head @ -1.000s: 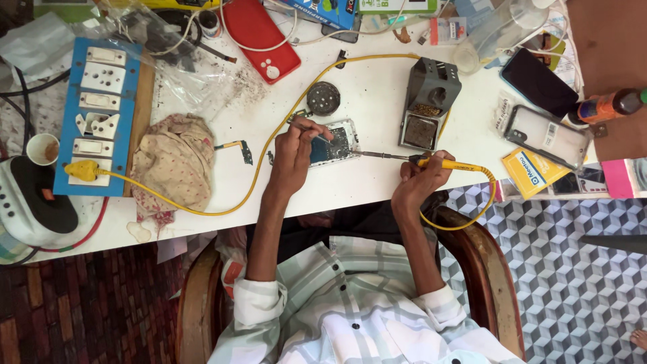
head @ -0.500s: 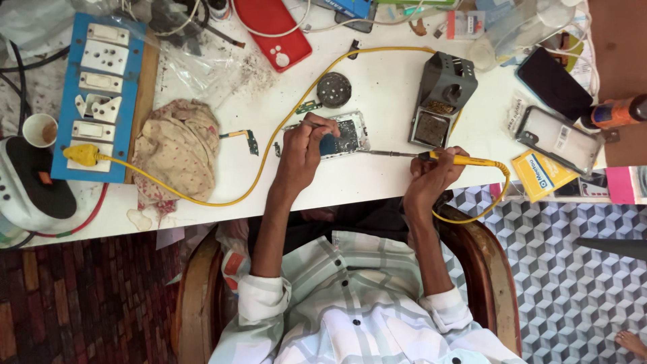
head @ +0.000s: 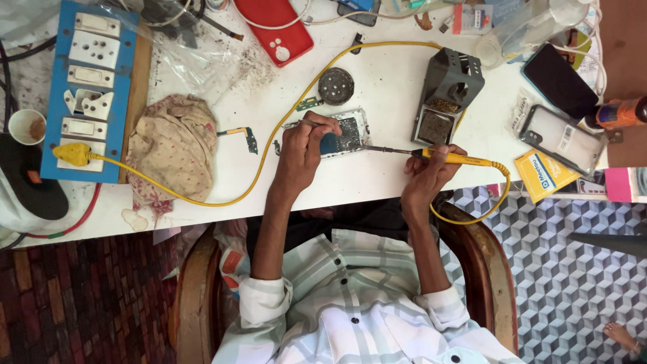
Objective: The person uses a hot air gun to apply heat to a small circuit board held in the left hand. The person repeatedly directs the hot air onto specific areas of the board while adjusting the board's position.
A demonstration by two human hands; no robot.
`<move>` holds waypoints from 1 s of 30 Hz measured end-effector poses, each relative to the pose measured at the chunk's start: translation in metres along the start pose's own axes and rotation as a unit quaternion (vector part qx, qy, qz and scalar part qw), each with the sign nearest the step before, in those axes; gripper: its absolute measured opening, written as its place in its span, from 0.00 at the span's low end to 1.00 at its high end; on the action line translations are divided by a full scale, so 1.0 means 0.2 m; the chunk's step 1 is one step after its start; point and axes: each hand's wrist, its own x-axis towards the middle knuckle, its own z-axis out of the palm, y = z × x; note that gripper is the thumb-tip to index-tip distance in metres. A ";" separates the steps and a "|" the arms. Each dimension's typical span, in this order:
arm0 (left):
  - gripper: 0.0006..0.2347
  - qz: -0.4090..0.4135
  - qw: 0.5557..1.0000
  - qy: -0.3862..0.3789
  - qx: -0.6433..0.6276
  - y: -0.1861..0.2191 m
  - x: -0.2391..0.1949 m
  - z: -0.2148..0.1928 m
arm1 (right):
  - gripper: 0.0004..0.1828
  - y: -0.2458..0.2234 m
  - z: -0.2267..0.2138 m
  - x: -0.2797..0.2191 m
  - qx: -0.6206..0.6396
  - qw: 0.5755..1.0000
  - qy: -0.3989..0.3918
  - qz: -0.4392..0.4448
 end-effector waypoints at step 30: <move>0.06 -0.014 1.000 0.005 0.004 0.01 0.00 0.00 | 0.11 0.04 0.00 -0.03 -0.043 0.997 0.040 -0.052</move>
